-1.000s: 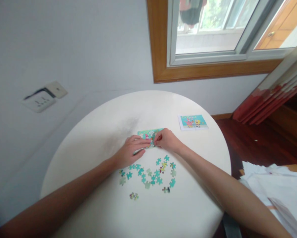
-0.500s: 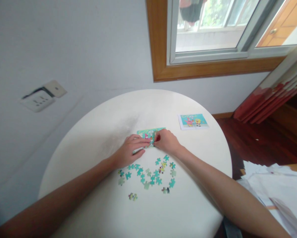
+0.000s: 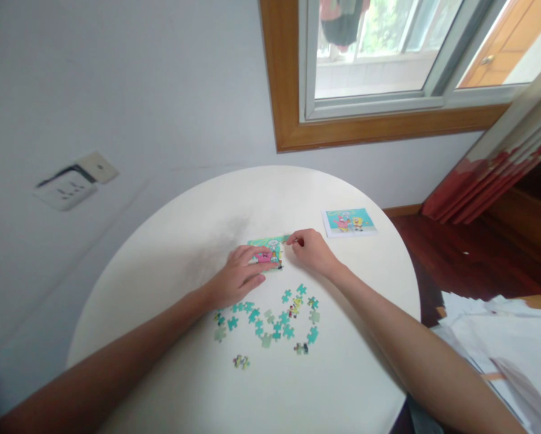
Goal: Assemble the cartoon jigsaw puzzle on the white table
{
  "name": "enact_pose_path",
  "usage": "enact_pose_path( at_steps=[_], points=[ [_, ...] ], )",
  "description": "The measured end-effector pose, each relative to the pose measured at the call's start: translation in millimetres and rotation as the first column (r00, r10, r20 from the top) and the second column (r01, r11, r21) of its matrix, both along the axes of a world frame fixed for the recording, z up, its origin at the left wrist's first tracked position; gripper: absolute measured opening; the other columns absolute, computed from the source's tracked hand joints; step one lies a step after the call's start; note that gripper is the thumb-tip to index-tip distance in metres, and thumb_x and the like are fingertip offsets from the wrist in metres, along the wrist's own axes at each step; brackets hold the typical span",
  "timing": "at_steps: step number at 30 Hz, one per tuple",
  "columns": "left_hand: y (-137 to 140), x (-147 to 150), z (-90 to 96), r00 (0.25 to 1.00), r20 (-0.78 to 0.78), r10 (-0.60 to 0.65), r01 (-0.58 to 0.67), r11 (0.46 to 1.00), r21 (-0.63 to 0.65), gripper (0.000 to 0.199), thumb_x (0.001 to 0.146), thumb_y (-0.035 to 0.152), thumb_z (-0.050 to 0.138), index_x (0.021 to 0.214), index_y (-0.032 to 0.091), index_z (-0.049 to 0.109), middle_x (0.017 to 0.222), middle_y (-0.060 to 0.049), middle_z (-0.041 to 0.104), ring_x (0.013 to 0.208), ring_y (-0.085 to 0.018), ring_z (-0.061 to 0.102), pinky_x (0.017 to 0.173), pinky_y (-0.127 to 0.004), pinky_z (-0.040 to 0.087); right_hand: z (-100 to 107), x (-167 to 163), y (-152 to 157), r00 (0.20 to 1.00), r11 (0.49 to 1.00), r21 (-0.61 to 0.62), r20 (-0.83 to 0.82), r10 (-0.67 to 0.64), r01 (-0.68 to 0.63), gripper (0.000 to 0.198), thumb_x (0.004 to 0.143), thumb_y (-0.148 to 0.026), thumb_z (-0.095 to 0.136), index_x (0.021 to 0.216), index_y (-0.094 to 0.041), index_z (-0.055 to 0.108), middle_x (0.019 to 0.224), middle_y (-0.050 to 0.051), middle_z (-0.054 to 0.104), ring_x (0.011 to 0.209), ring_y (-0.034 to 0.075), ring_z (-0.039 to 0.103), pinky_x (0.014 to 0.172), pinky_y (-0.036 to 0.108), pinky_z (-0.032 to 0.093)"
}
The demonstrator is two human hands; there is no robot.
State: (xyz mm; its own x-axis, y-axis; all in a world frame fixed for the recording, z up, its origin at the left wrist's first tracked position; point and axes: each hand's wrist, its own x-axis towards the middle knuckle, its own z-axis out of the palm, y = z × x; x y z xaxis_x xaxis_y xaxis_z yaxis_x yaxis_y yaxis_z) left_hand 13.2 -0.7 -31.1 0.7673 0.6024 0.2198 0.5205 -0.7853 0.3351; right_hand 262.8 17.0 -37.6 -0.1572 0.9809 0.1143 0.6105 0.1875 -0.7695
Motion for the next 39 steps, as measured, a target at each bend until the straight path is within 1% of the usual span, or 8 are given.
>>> enact_pose_path(
  at_steps=[8,15,21,24,27,31,35,39],
  points=[
    [-1,0,-1.9,0.998,-0.057,0.018,-0.017,1.000,0.016,0.038,0.097,0.037,0.049,0.134,0.041,0.056,0.144,-0.004,0.045,0.128,-0.029,0.037,0.106,-0.049,0.028,-1,-1,2,1.000,1.000,0.012,-0.009,0.012,-0.012,0.030,0.075,-0.012,0.048,0.088,-0.013,0.075,0.064,0.003,0.066,0.057,0.014,0.054,0.058,0.025,0.039],
    [-1,1,-0.1,0.999,0.006,0.042,-0.042,0.999,0.012,0.039,0.098,0.036,0.046,0.136,0.038,0.055,0.138,-0.006,0.050,0.124,-0.028,0.041,0.105,-0.047,0.030,-5,2,5,0.999,0.999,0.038,-0.035,-0.003,0.005,0.028,0.076,-0.014,0.048,0.087,-0.014,0.073,0.065,0.003,0.066,0.057,0.014,0.054,0.058,0.026,0.038],
    [-1,1,-3.0,0.999,-0.021,0.040,-0.040,0.999,0.037,0.038,0.096,0.037,0.051,0.133,0.041,0.057,0.141,-0.004,0.046,0.125,-0.029,0.040,0.103,-0.048,0.030,-5,1,5,0.999,0.999,0.048,-0.037,-0.010,0.012,0.028,0.075,-0.016,0.047,0.086,-0.014,0.073,0.063,0.002,0.064,0.057,0.014,0.054,0.058,0.026,0.038],
    [0,1,-4.2,0.996,0.020,0.090,-0.091,0.995,0.050,0.041,0.096,0.034,0.051,0.137,0.037,0.053,0.138,-0.006,0.048,0.124,-0.028,0.041,0.104,-0.046,0.032,-3,2,6,0.999,0.999,0.047,-0.038,-0.015,0.016,0.027,0.075,-0.016,0.047,0.086,-0.014,0.073,0.064,0.002,0.064,0.057,0.014,0.053,0.058,0.026,0.038],
    [3,1,-7.4,0.981,0.081,0.178,-0.183,0.981,0.064,0.043,0.094,0.031,0.054,0.138,0.033,0.053,0.136,-0.007,0.051,0.125,-0.027,0.042,0.105,-0.045,0.033,-1,4,6,0.999,0.999,0.043,-0.034,-0.028,0.029,0.027,0.075,-0.017,0.048,0.086,-0.015,0.073,0.064,0.002,0.064,0.057,0.013,0.052,0.057,0.027,0.036],
    [9,-1,-12.5,0.959,0.118,0.257,-0.265,0.962,0.058,0.050,0.089,0.036,0.063,0.138,0.030,0.053,0.140,-0.008,0.051,0.130,-0.028,0.042,0.108,-0.046,0.033,1,7,7,0.999,0.999,0.033,-0.031,-0.039,0.040,0.027,0.076,-0.017,0.048,0.086,-0.014,0.073,0.064,0.003,0.065,0.055,0.013,0.051,0.056,0.027,0.035],
    [11,-3,-13.3,0.976,0.069,0.206,-0.209,0.977,0.037,0.051,0.087,0.043,0.065,0.136,0.031,0.055,0.146,-0.006,0.049,0.137,-0.030,0.038,0.111,-0.050,0.031,3,7,5,0.999,0.999,0.026,-0.027,-0.028,0.029,0.027,0.076,-0.017,0.048,0.086,-0.015,0.072,0.064,0.003,0.065,0.055,0.013,0.051,0.056,0.027,0.036],
    [10,-2,-11.1,0.987,0.028,0.159,-0.160,0.987,0.023,0.037,0.093,0.041,0.057,0.129,0.034,0.061,0.146,-0.002,0.050,0.140,-0.030,0.036,0.111,-0.051,0.031,2,6,5,0.999,1.000,0.021,-0.038,-0.004,0.005,0.026,0.076,-0.016,0.048,0.087,-0.015,0.072,0.065,0.003,0.065,0.056,0.013,0.053,0.056,0.027,0.038]
  ],
)
